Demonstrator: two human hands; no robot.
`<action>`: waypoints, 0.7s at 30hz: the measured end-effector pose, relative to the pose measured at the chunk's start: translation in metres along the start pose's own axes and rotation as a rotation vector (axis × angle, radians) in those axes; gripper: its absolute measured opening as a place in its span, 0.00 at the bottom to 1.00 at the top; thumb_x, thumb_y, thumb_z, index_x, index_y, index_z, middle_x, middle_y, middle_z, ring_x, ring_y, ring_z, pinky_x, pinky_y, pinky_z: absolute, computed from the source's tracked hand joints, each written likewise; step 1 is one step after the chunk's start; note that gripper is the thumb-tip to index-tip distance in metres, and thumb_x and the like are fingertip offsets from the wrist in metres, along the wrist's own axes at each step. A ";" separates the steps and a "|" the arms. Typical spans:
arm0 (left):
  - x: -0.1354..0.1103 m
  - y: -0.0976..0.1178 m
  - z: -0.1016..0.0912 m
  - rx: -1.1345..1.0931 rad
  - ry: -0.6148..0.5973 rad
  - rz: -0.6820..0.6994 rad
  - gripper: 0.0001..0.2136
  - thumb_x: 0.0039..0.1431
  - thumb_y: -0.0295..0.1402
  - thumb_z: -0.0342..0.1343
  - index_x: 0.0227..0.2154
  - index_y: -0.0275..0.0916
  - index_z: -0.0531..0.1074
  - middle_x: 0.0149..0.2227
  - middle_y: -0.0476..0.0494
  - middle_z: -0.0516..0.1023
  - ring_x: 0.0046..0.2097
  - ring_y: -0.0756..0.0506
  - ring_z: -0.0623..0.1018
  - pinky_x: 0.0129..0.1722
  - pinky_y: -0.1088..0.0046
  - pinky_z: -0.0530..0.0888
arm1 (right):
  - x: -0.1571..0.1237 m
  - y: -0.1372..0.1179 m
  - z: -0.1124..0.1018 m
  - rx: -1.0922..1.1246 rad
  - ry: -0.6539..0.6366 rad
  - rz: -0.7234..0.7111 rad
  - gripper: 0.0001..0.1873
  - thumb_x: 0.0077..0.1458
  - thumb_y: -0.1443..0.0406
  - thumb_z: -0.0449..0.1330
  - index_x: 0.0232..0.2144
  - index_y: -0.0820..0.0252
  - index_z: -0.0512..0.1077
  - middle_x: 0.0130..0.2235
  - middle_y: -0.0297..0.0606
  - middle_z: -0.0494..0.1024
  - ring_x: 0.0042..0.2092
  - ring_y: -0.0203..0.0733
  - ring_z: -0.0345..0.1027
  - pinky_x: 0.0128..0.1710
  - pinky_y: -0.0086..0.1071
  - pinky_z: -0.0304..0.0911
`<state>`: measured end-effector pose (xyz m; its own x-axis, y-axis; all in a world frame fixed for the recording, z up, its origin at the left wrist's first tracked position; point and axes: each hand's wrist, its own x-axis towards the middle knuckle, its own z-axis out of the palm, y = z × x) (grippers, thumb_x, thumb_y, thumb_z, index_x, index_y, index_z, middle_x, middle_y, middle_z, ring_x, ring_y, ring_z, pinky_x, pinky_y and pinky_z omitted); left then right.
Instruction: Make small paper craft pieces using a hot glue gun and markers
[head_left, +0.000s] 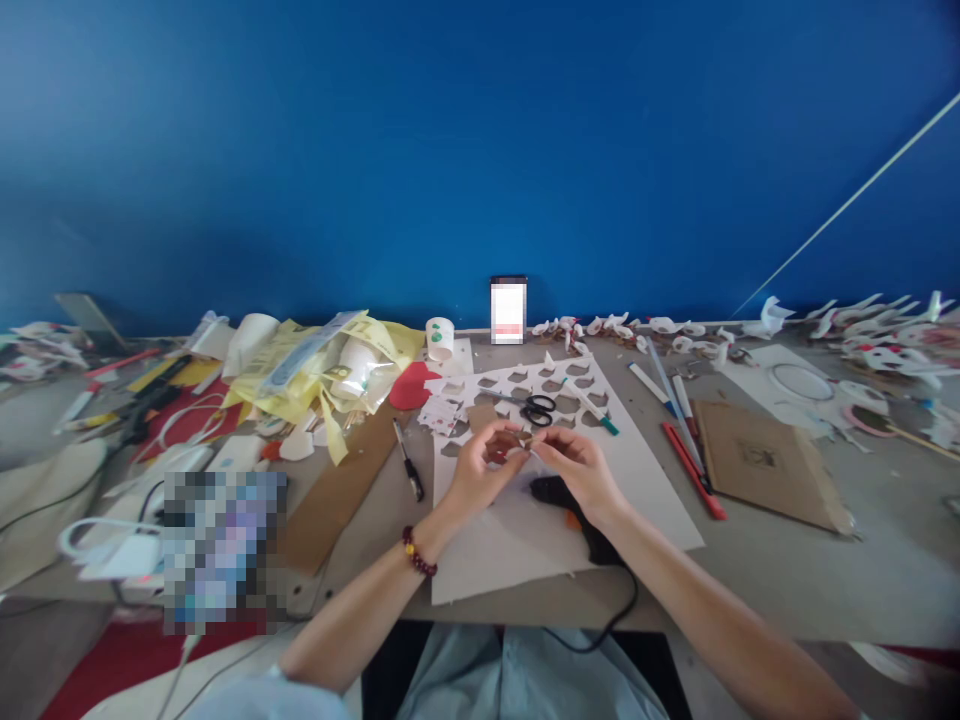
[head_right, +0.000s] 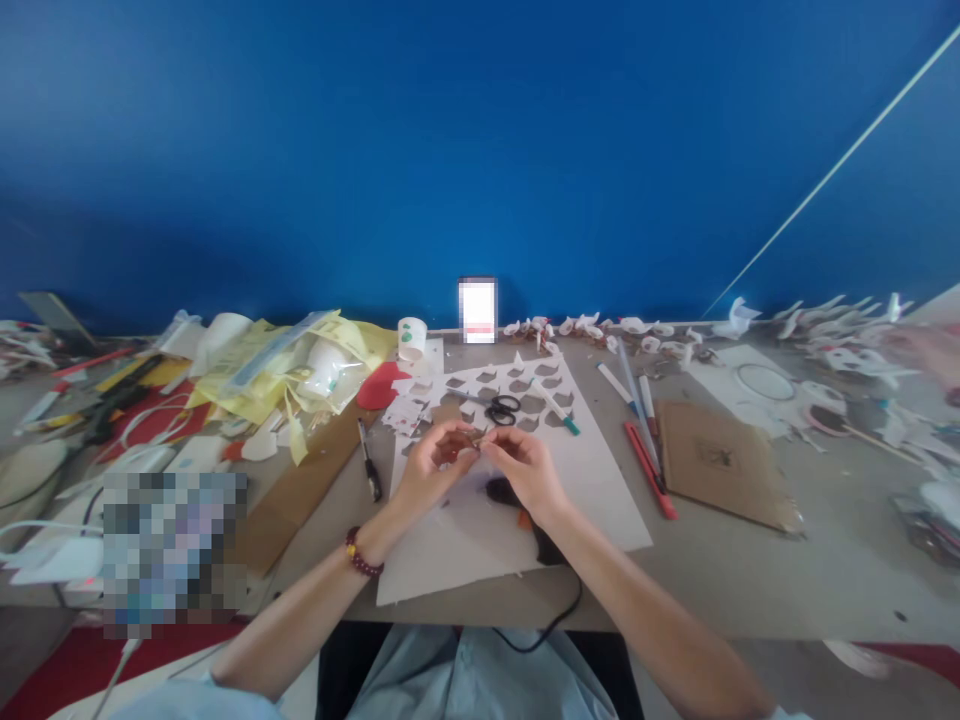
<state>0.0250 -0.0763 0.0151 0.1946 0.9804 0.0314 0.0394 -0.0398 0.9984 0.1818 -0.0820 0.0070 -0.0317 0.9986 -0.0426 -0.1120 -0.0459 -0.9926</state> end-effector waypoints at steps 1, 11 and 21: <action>0.001 -0.001 0.000 0.002 0.000 -0.013 0.16 0.48 0.37 0.60 0.40 0.39 0.69 0.32 0.45 0.75 0.35 0.48 0.75 0.34 0.73 0.71 | 0.000 0.000 0.000 0.005 0.002 0.003 0.15 0.43 0.54 0.65 0.27 0.59 0.71 0.27 0.33 0.71 0.30 0.36 0.61 0.32 0.30 0.57; 0.004 -0.017 -0.003 0.116 -0.007 0.009 0.12 0.49 0.40 0.59 0.34 0.39 0.76 0.37 0.43 0.79 0.38 0.45 0.76 0.33 0.73 0.70 | -0.001 -0.002 0.002 -0.016 0.003 -0.003 0.18 0.42 0.52 0.65 0.27 0.60 0.71 0.28 0.34 0.71 0.30 0.36 0.62 0.32 0.30 0.59; 0.003 -0.008 -0.004 0.183 -0.014 0.084 0.09 0.52 0.39 0.57 0.32 0.40 0.77 0.36 0.43 0.78 0.38 0.45 0.76 0.33 0.73 0.71 | -0.002 0.002 0.001 -0.096 0.021 -0.009 0.17 0.45 0.51 0.63 0.28 0.60 0.70 0.27 0.34 0.70 0.28 0.35 0.60 0.29 0.29 0.57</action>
<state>0.0214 -0.0723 0.0070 0.2181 0.9695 0.1120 0.1998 -0.1566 0.9672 0.1806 -0.0842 0.0055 -0.0102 0.9993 -0.0348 -0.0163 -0.0350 -0.9993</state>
